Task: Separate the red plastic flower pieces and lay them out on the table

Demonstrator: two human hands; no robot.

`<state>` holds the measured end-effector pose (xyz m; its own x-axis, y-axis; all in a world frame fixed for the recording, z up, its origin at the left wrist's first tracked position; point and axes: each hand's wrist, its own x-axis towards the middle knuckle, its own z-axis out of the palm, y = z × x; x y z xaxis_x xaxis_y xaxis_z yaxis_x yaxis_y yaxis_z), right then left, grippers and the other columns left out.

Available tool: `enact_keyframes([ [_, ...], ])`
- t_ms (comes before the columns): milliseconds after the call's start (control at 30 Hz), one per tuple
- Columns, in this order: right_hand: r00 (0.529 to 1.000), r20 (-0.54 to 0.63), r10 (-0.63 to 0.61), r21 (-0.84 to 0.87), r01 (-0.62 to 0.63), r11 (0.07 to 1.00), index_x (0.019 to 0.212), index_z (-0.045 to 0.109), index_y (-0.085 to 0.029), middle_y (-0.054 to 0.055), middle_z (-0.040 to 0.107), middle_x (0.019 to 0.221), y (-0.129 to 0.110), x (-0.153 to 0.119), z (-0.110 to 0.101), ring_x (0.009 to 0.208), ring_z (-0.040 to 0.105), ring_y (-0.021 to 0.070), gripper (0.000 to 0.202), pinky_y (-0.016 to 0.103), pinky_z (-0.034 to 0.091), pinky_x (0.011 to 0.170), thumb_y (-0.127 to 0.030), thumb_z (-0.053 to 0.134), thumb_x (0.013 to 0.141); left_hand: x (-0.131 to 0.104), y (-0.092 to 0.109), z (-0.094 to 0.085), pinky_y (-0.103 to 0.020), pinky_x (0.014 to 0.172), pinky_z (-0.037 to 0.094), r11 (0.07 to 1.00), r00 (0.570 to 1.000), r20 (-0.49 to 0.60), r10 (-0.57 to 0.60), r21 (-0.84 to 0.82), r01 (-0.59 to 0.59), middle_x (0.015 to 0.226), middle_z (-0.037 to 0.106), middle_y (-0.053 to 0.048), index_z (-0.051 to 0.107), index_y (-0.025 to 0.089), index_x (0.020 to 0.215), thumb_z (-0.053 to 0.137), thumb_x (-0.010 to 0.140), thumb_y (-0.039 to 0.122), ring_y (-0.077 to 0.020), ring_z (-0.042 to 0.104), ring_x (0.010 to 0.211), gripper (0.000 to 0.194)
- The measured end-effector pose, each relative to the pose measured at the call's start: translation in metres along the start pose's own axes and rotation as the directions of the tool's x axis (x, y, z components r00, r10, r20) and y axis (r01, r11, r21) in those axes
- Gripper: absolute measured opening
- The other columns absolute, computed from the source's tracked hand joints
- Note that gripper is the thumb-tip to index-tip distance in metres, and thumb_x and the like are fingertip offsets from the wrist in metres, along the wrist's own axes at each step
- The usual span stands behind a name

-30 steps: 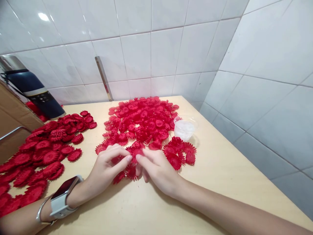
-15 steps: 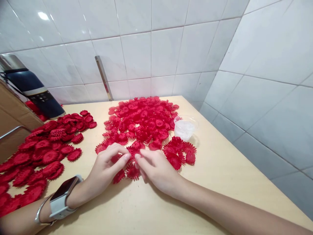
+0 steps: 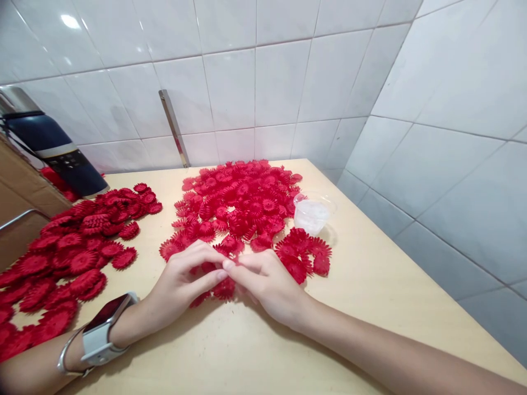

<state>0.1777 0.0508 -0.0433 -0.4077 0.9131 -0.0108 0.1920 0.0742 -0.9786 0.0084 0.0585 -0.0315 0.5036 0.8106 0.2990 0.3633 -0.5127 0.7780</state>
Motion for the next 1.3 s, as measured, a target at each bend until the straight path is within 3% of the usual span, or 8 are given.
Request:
enact_keyframes([
  [233,0.996,0.084,-0.035,0.024,0.033,0.999,0.052,0.043,-0.018,-0.005,0.042,0.045,-0.004,0.001,0.001,0.044,0.039,0.0081,0.039,0.021,0.029,0.044,-0.037,0.042,0.086,-0.003,-0.001,0.001,-0.025,0.071,0.039,0.998,0.992,-0.112,-0.049,0.038,0.054,0.078,0.058,0.001,0.059,0.019,0.078,0.052,0.084,0.017,-0.0133,0.052,0.077,0.010],
  [467,1.000,0.024,-0.002,0.013,0.002,1.000,0.052,0.044,-0.017,-0.005,0.042,0.044,-0.005,-0.001,0.001,0.043,0.039,0.0077,0.038,0.021,0.030,0.044,-0.033,0.042,0.087,0.001,-0.007,0.002,-0.024,0.064,0.039,0.981,0.925,-0.332,-0.183,-0.004,0.192,0.075,0.053,0.003,0.052,0.020,0.077,0.047,0.086,0.020,-0.0119,0.051,0.070,0.011],
  [633,0.969,-0.242,0.055,0.120,-0.026,0.992,0.056,0.047,-0.017,-0.003,0.048,0.045,0.000,0.004,0.002,0.039,0.040,0.0071,0.043,0.020,0.032,0.039,-0.047,0.042,0.085,0.003,-0.009,0.003,-0.023,0.060,0.040,0.967,0.888,-0.385,-0.250,-0.049,0.251,0.075,0.054,0.002,0.052,0.019,0.076,0.048,0.084,0.022,-0.0113,0.052,0.066,0.009],
  [733,0.928,-0.362,0.087,0.243,0.004,0.970,0.086,0.055,-0.015,-0.001,0.057,0.059,0.002,0.006,0.003,0.040,0.040,0.0069,0.036,0.021,0.034,0.038,-0.050,0.047,0.082,0.004,-0.008,0.002,-0.023,0.055,0.041,0.955,0.876,-0.383,-0.294,-0.083,0.284,0.077,0.055,0.001,0.051,0.018,0.076,0.052,0.081,0.021,-0.0109,0.052,0.062,0.006],
  [833,0.923,-0.375,0.090,0.266,0.014,0.964,0.127,0.035,-0.018,0.002,0.063,0.074,0.004,0.006,0.004,0.045,0.047,0.0094,0.057,0.023,0.038,0.039,-0.044,0.053,0.080,0.004,-0.009,0.002,-0.023,0.054,0.042,0.953,0.859,-0.417,-0.298,-0.081,0.291,0.082,0.054,0.000,0.050,0.018,0.081,0.054,0.078,0.019,-0.0112,0.052,0.064,0.005],
  [933,0.920,-0.386,0.065,0.223,0.025,0.974,0.137,0.022,-0.022,0.007,0.064,0.093,0.005,0.004,0.006,0.049,0.052,0.0106,0.067,0.026,0.043,0.042,-0.041,0.053,0.081,0.003,-0.010,0.003,-0.024,0.057,0.043,0.960,0.861,-0.429,-0.275,-0.073,0.270,0.082,0.053,0.000,0.050,0.019,0.083,0.053,0.077,0.016,-0.0121,0.053,0.068,0.007],
  [1133,0.907,-0.421,-0.011,0.094,0.056,0.994,0.137,0.023,-0.027,0.012,0.055,0.116,0.005,0.003,0.006,0.079,0.061,0.0178,0.062,0.031,0.052,0.059,-0.035,0.052,0.082,0.003,-0.009,0.003,-0.024,0.058,0.043,0.958,0.876,-0.389,-0.287,-0.125,0.258,0.082,0.053,0.001,0.050,0.020,0.085,0.048,0.081,0.016,-0.0112,0.052,0.066,0.006],
  [1300,0.912,-0.405,-0.069,-0.089,0.036,0.995,0.131,0.037,-0.030,0.006,0.046,0.130,0.004,0.004,0.003,0.113,0.047,0.0246,0.046,0.043,0.048,0.085,-0.036,0.046,0.086,0.004,-0.007,0.000,-0.026,0.063,0.044,0.974,0.907,-0.365,-0.208,0.004,0.225,0.082,0.050,0.000,0.051,0.018,0.074,0.051,0.077,0.013,-0.0133,0.052,0.074,0.006],
])
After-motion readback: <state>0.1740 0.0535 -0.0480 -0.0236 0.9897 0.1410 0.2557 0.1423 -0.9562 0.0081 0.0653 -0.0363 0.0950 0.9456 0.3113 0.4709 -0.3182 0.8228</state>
